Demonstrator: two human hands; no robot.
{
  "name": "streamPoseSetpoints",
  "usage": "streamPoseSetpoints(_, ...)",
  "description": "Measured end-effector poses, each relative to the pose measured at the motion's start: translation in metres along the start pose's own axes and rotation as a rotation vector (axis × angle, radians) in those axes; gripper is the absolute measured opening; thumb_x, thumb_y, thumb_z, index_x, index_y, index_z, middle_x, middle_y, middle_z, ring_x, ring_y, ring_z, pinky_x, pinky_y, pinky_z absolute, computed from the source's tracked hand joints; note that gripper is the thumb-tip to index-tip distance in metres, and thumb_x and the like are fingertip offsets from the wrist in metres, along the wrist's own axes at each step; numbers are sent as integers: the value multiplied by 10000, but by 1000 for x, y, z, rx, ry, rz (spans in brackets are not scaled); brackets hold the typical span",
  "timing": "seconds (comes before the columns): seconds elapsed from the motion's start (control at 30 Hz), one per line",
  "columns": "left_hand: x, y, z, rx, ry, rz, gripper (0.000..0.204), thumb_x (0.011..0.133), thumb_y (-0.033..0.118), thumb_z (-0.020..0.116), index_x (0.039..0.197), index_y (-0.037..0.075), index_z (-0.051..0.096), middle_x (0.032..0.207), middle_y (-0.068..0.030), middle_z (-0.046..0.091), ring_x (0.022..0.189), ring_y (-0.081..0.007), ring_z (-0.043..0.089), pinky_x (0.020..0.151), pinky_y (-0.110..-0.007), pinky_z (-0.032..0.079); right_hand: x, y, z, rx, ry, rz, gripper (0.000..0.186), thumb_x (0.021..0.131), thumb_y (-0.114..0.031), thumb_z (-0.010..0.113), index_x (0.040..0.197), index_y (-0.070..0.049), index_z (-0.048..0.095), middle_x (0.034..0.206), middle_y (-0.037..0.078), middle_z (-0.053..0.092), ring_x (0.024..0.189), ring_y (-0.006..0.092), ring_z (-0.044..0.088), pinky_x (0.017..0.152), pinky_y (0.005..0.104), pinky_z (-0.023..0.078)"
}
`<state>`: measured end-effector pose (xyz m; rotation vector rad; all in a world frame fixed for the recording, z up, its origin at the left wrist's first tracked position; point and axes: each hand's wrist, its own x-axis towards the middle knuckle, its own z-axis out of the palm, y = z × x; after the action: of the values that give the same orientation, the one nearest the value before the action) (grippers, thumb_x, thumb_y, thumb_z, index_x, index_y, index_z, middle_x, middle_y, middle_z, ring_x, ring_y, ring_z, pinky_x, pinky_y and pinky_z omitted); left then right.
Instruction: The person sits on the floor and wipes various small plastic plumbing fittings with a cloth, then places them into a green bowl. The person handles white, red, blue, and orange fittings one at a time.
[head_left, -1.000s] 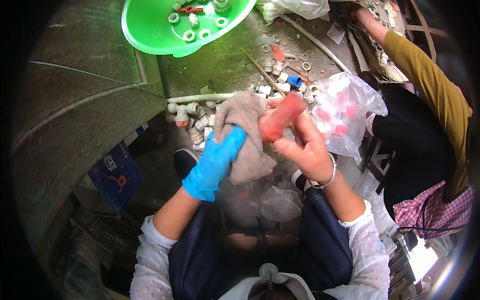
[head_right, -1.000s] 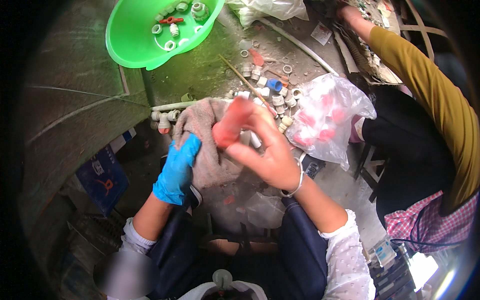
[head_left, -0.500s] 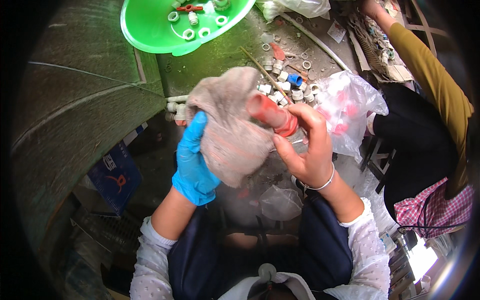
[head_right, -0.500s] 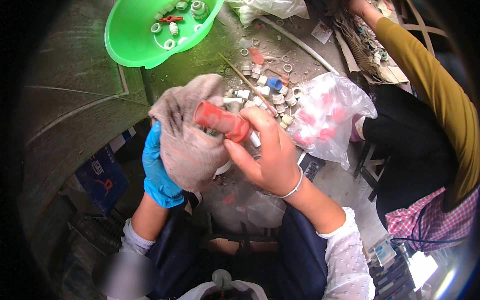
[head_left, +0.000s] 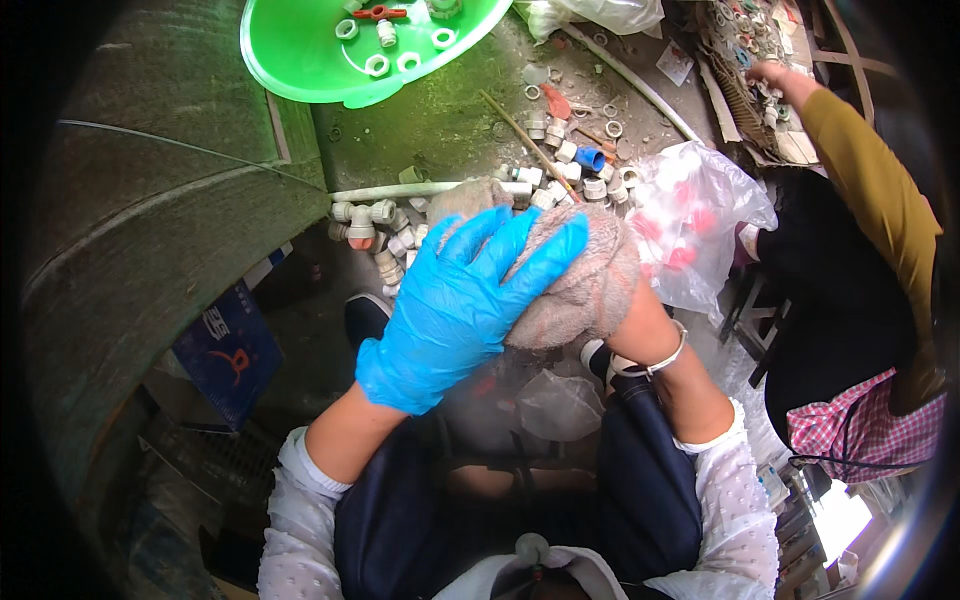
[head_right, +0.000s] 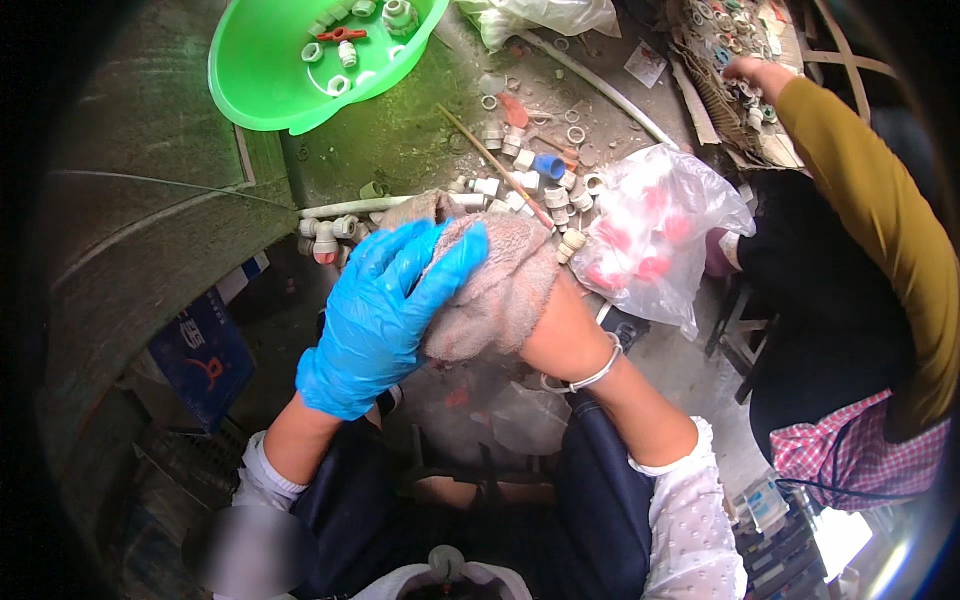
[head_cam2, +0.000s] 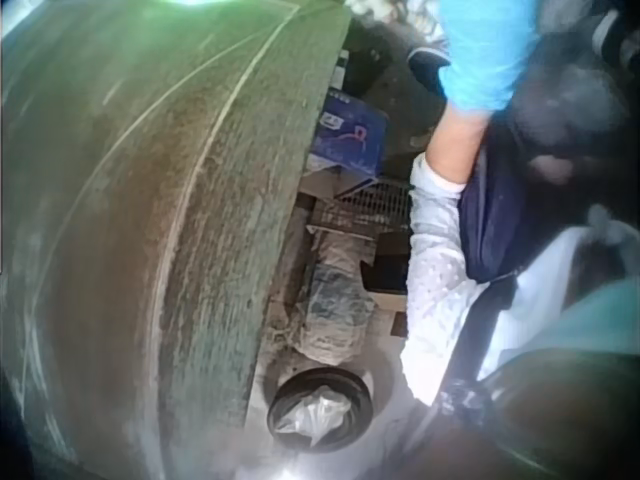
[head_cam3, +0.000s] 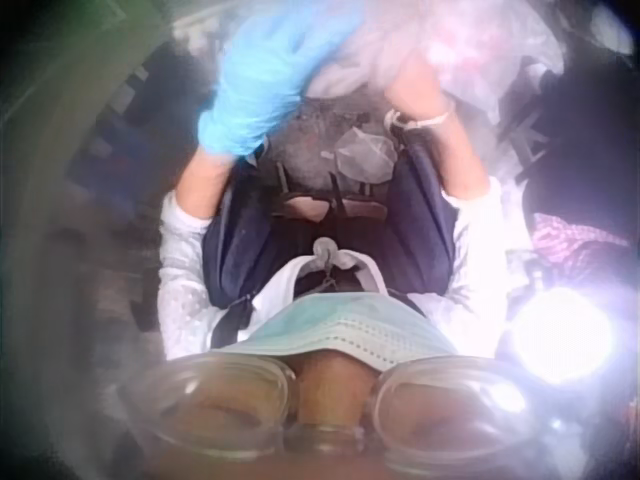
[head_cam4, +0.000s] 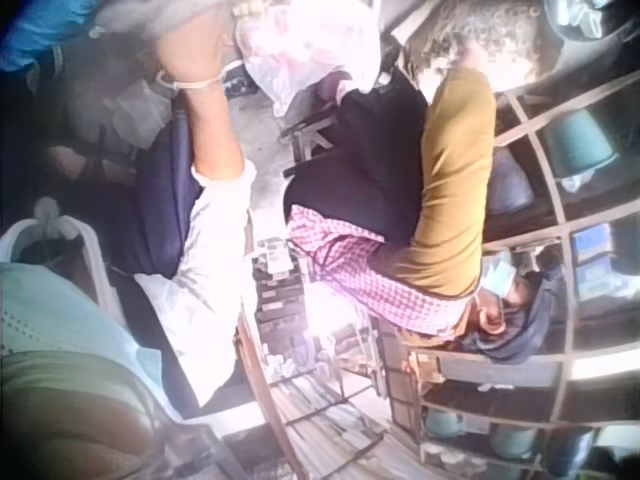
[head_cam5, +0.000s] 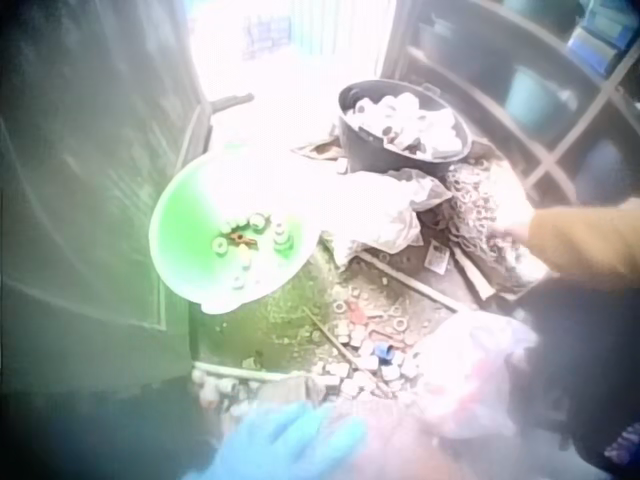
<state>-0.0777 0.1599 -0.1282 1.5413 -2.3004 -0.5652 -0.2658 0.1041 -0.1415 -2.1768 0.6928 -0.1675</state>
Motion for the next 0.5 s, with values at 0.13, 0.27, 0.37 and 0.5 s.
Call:
streamPoseSetpoints(0.13, -11, 3, 6, -18, -39, -175, 616, 635, 165, 685, 1210, 46, 500, 1027, -101, 571, 864, -278, 553, 742, -352, 453, -6, -14, 16, 381, 109, 185, 346, 753, -133, 570, 1080, -19, 557, 1080, 205, 563, 987, 391, 530, 844, 421, 434)
streamPoseSetpoints(0.27, -14, 4, -7, -118, -33, -214, 506, 629, 110, 652, 1116, 44, 535, 898, -88, 571, 748, -249, 554, 612, -346, 467, 0, -24, 8, 255, 133, 130, 336, 729, -101, 579, 1053, -14, 554, 997, 210, 570, 906, 403, 533, 772, 432, 440)
streamPoseSetpoints(0.37, -19, 1, -10, -363, -129, -339, 580, 622, 175, 734, 1145, 28, 530, 932, -90, 606, 763, -271, 595, 643, -328, 486, 0, -20, 10, 156, 140, 17, 349, 707, -69, 584, 1051, -18, 548, 989, 193, 568, 905, 395, 530, 753, 427, 440)
streamPoseSetpoints(0.5, -27, -25, -17, -980, -495, -526, 565, 699, 133, 709, 1204, -2, 495, 1098, -112, 601, 939, -249, 602, 810, -307, 482, 3, -28, -4, 227, -14, -21, 364, 710, -86, 623, 1061, -31, 541, 977, 157, 550, 905, 363, 532, 771, 400, 445)
